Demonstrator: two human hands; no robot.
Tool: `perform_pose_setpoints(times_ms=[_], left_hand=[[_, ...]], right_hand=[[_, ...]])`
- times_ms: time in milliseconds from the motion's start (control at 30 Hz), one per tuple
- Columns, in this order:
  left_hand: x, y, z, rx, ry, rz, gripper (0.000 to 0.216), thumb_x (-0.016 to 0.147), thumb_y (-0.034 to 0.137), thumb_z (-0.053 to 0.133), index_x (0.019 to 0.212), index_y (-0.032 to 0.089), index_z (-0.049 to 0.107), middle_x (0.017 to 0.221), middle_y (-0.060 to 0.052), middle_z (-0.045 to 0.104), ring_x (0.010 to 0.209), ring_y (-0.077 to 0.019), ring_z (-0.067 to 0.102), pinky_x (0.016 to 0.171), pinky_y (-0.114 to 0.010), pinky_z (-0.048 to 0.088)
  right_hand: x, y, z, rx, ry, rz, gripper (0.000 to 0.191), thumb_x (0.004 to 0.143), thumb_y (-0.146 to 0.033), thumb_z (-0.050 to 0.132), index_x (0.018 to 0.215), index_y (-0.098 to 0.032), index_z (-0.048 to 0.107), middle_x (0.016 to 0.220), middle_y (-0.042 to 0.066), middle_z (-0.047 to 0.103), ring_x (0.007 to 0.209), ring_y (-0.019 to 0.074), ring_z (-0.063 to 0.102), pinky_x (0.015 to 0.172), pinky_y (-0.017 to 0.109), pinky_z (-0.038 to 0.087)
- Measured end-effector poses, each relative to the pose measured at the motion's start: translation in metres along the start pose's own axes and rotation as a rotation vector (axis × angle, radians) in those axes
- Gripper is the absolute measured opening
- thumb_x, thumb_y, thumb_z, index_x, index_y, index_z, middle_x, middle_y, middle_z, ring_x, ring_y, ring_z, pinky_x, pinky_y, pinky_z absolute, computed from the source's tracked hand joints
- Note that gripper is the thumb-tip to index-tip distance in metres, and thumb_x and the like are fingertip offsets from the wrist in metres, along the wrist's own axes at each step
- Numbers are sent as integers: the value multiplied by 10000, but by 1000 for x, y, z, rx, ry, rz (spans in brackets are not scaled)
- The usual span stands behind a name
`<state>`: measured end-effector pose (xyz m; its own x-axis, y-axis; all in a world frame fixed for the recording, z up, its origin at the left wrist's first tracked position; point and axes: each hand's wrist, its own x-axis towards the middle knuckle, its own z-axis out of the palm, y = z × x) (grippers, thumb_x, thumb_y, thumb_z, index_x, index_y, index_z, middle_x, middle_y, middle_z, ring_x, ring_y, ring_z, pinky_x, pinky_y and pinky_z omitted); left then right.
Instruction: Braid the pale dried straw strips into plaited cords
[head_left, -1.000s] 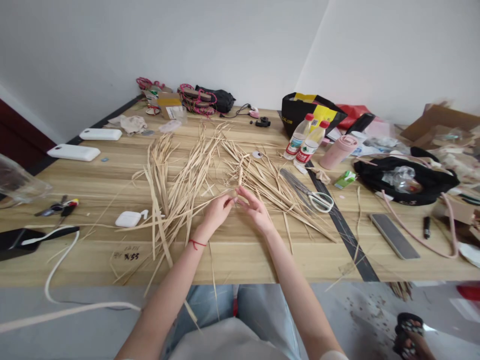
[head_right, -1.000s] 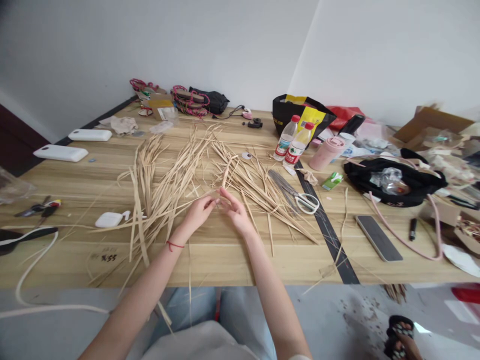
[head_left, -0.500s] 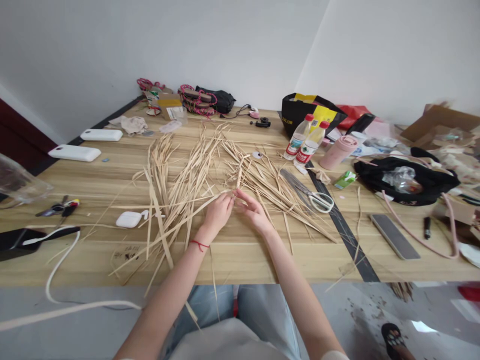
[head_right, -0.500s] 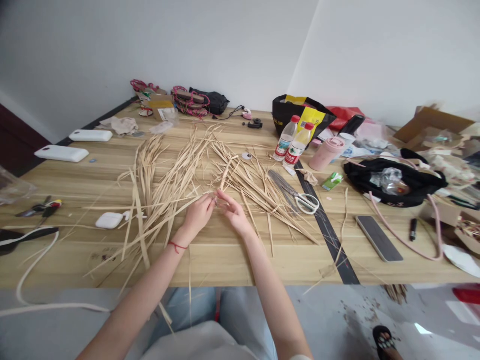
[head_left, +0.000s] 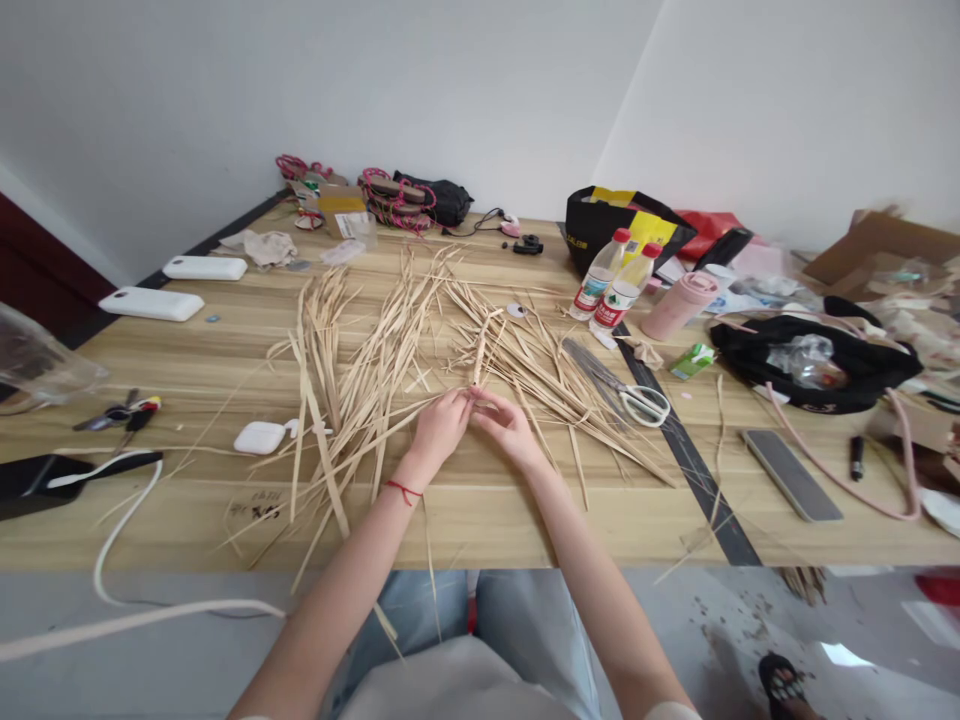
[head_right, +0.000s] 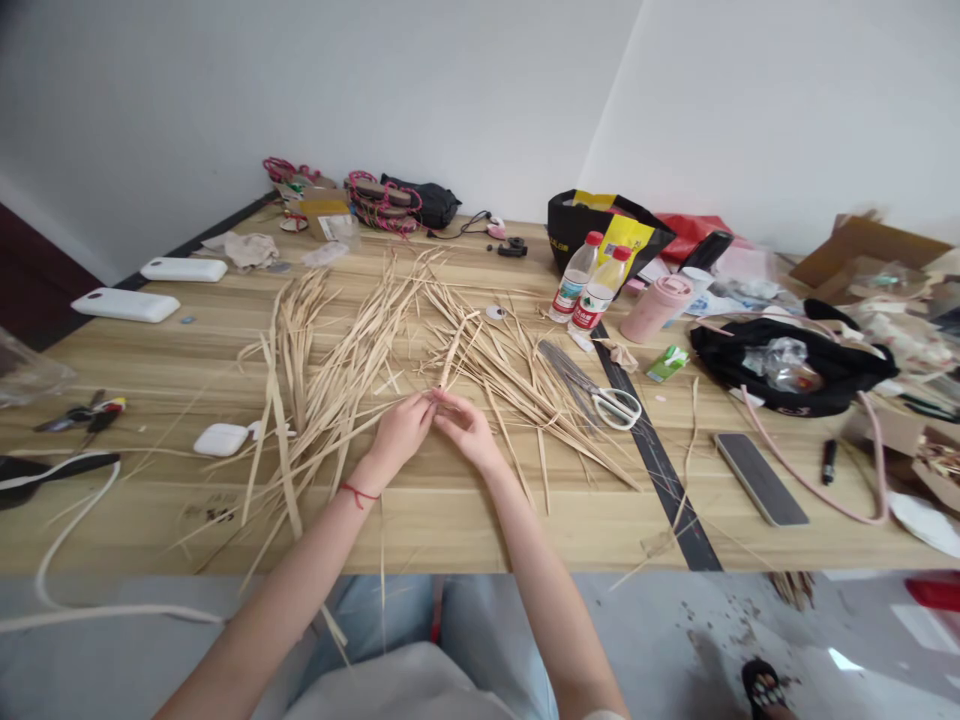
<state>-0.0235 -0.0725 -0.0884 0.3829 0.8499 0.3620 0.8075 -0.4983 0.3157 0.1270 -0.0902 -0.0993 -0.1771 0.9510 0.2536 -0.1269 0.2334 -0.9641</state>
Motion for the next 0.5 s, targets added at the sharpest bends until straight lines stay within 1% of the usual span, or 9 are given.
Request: perform_pose_setpoints(times_ms=[100,167,233,300,400,500], left_hand=[[0,0,-1,-25,-37,-10,191,909,158,426,969,151,608,945,-93,659,826,-198,632,703,-300,485],[-1,1,-1,-22,-63,-15,188,890,130,441,976,148,607,956,-94,657,837,-203,631,709,-304,486],[-1,2,0,-5,-89,-20,186,877,124,453,975,145,609,959,-97,654,842,-210,629,715,-311,486],[-1,4,1,8,-106,-21,188,877,132,456,985,141,610,965,-103,653,853,-214,628,732,-316,485],[-1,7,2,9,-112,-34,206,904,177,436,1004,138,612,978,-114,650,866,-211,629,750,-315,482],[-1,9,3,13,-122,-54,233,925,219,412,1004,142,617,990,-121,649,858,-211,633,731,-310,482]], right_hand=[[0,3,1,-227,79,-87,324,779,-339,677,1097,-276,670,1161,58,645,1122,227,560,966,398,459],[0,5,1,-304,114,-127,286,772,-341,685,1048,-265,687,1102,69,644,1067,219,574,902,370,488],[0,6,1,-337,139,-152,257,767,-343,690,1009,-257,694,1057,72,630,1023,212,580,843,344,503],[1,4,1,-358,160,-174,223,772,-341,685,977,-253,698,1032,71,616,1008,208,577,819,332,502],[1,-4,0,-352,162,-193,188,821,-341,627,974,-253,690,1053,74,607,1027,205,567,829,334,495],[2,-14,0,-378,151,-196,211,842,-350,598,1016,-258,675,1072,75,613,1054,208,558,848,341,484]])
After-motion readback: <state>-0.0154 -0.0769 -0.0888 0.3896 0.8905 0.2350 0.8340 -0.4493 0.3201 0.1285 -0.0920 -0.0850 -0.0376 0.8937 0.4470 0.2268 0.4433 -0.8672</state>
